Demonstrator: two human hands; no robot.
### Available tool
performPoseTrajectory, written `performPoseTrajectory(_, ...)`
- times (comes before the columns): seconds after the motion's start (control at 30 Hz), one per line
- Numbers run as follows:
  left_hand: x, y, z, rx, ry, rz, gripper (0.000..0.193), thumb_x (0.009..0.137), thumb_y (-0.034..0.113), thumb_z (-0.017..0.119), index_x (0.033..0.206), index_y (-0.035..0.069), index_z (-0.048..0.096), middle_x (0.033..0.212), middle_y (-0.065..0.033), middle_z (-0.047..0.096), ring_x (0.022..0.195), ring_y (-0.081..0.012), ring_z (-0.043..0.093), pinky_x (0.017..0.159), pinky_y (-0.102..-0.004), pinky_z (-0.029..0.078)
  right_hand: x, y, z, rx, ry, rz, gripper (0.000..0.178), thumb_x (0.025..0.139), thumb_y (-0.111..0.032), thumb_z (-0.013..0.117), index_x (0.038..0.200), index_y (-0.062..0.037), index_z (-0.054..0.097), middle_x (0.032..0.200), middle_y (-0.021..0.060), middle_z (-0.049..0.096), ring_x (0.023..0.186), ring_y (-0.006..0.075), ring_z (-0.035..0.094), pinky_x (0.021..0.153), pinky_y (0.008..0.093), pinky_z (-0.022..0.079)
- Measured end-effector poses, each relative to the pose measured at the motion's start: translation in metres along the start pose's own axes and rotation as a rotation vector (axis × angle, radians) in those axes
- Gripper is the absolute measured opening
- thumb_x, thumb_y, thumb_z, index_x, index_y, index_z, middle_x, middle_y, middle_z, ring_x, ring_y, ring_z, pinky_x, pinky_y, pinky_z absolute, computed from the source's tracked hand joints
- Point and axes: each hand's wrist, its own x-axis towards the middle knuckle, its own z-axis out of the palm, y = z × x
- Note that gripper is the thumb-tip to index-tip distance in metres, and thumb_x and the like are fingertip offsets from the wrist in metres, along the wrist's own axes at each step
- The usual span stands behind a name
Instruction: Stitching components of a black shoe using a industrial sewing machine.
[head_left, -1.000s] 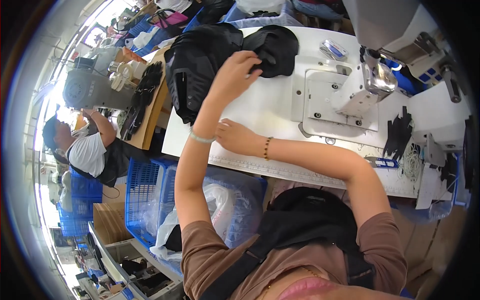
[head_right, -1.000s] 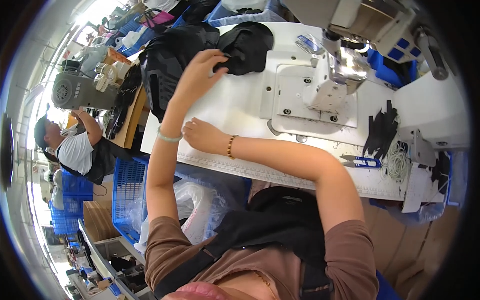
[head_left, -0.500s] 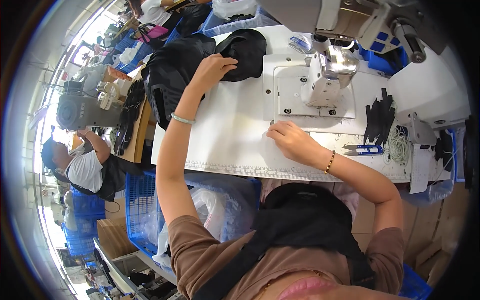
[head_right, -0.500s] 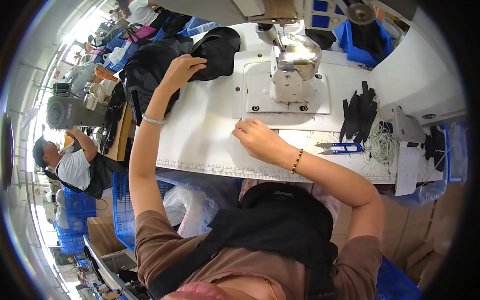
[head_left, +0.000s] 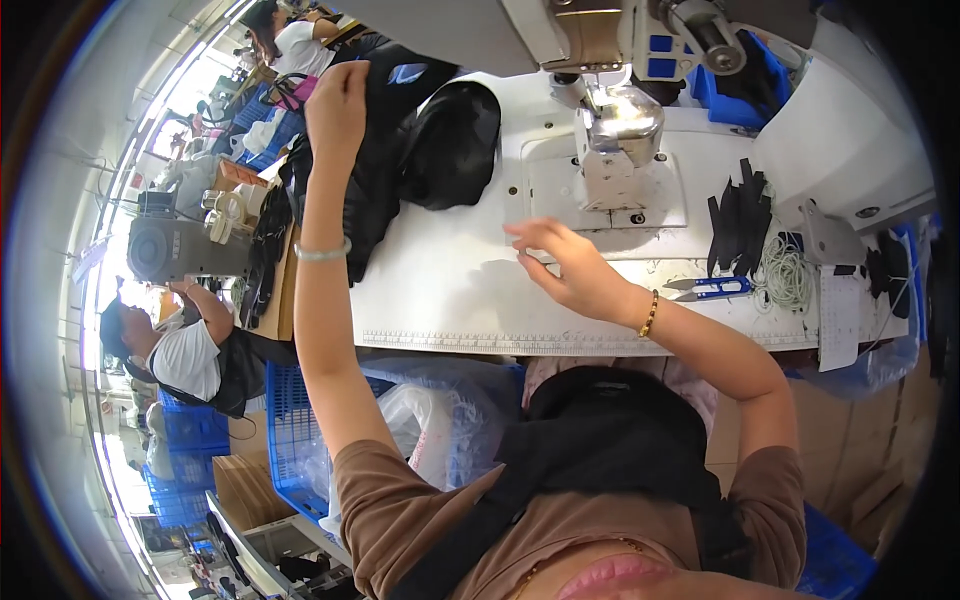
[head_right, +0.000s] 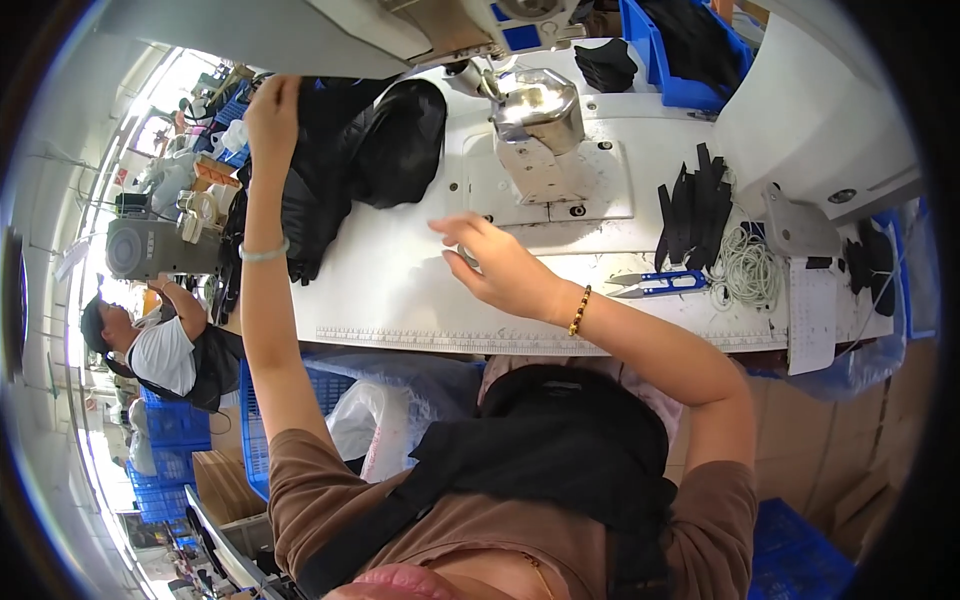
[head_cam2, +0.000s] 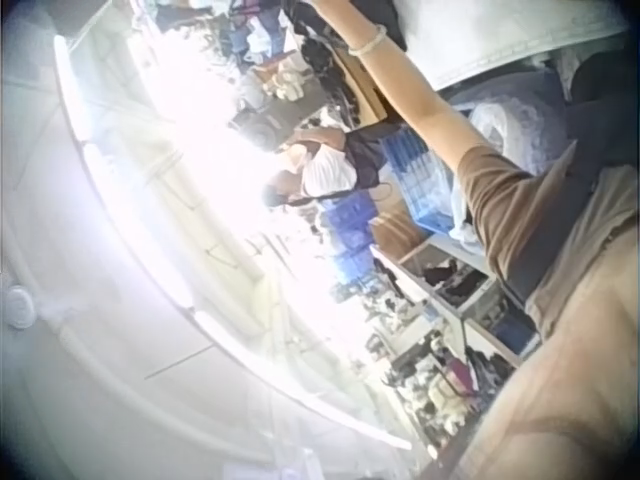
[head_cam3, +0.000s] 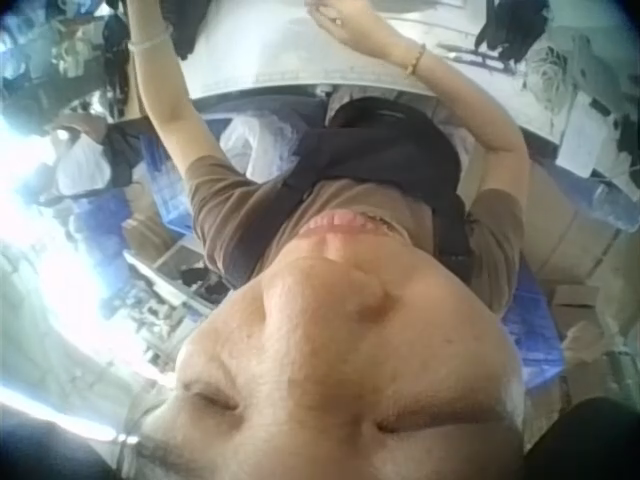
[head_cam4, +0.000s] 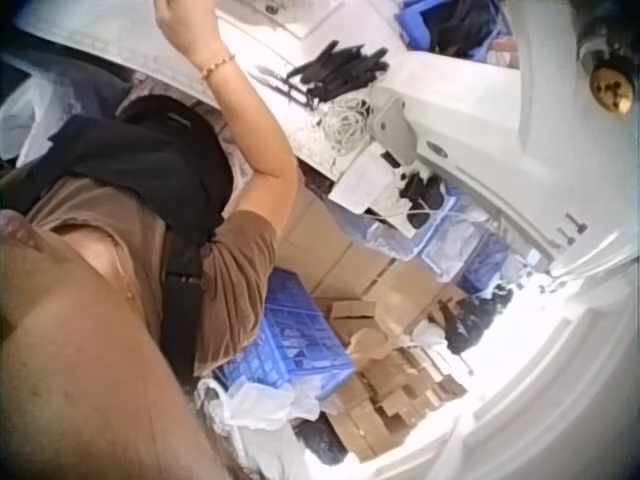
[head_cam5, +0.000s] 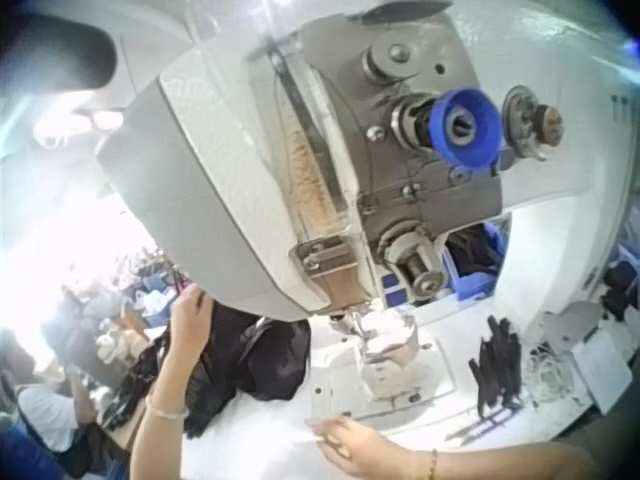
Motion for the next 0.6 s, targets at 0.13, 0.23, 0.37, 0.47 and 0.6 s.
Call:
performPoseTrajectory(0.13, -0.017, 0.101, -0.028, -0.470, 0.054, -0.569, 0.023, 0.088, 0.020, 0.060, 0.095, -0.001, 0.065, 0.070, -0.0008, 0.058, 0.058, -0.0050, 0.051, 0.050, -0.0197, 0.044, 0.018, -0.024, -0.024, 0.509, 0.249, 0.087, 0.050, 0.085, -0.015, 0.064, 0.126, 0.0011, 0.041, 0.122, 0.0120, 0.047, 0.095, 0.0197, 0.061, 0.070, 0.0263, 0.053)
performPoseTrajectory(0.23, -0.045, 0.149, -0.031, -0.676, 0.033, -0.635, 0.024, 0.088, 0.017, 0.061, 0.103, -0.002, 0.065, 0.070, 0.0017, 0.059, 0.057, -0.0011, 0.048, 0.048, -0.0150, 0.039, 0.020, -0.039, -0.037, 0.729, 0.291, 0.191, 0.044, 0.085, -0.021, 0.066, 0.117, 0.0033, 0.047, 0.115, 0.0106, 0.053, 0.087, 0.0154, 0.064, 0.060, 0.0217, 0.053)
performPoseTrajectory(0.37, -0.058, 0.175, -0.009, -0.881, -0.045, -0.708, 0.025, 0.088, 0.016, 0.061, 0.103, -0.004, 0.063, 0.075, 0.0009, 0.059, 0.062, -0.0017, 0.051, 0.050, -0.0161, 0.043, 0.019, -0.051, -0.065, 0.869, 0.095, 0.470, 0.020, 0.086, -0.022, 0.065, 0.086, -0.0032, 0.058, 0.071, 0.0001, 0.058, 0.051, 0.0051, 0.055, 0.046, 0.0157, 0.042)
performPoseTrajectory(0.47, -0.050, 0.183, 0.005, -0.944, -0.148, -0.697, 0.027, 0.089, 0.015, 0.061, 0.103, -0.008, 0.060, 0.069, 0.0002, 0.057, 0.056, -0.0037, 0.050, 0.049, -0.0194, 0.045, 0.008, -0.046, -0.073, 0.705, 0.256, 0.383, 0.016, 0.085, -0.017, 0.064, 0.079, -0.0050, 0.056, 0.067, -0.0025, 0.054, 0.049, 0.0018, 0.048, 0.044, 0.0149, 0.038)
performPoseTrajectory(0.6, -0.041, 0.191, 0.024, -0.980, -0.304, -0.644, 0.021, 0.090, 0.013, 0.056, 0.085, -0.006, 0.059, 0.061, 0.0014, 0.053, 0.051, -0.0046, 0.045, 0.045, -0.0209, 0.035, -0.002, -0.033, -0.075, 0.647, 0.375, 0.315, 0.017, 0.084, -0.014, 0.063, 0.074, -0.0073, 0.051, 0.066, -0.0047, 0.049, 0.052, 0.0002, 0.046, 0.045, 0.0151, 0.038)
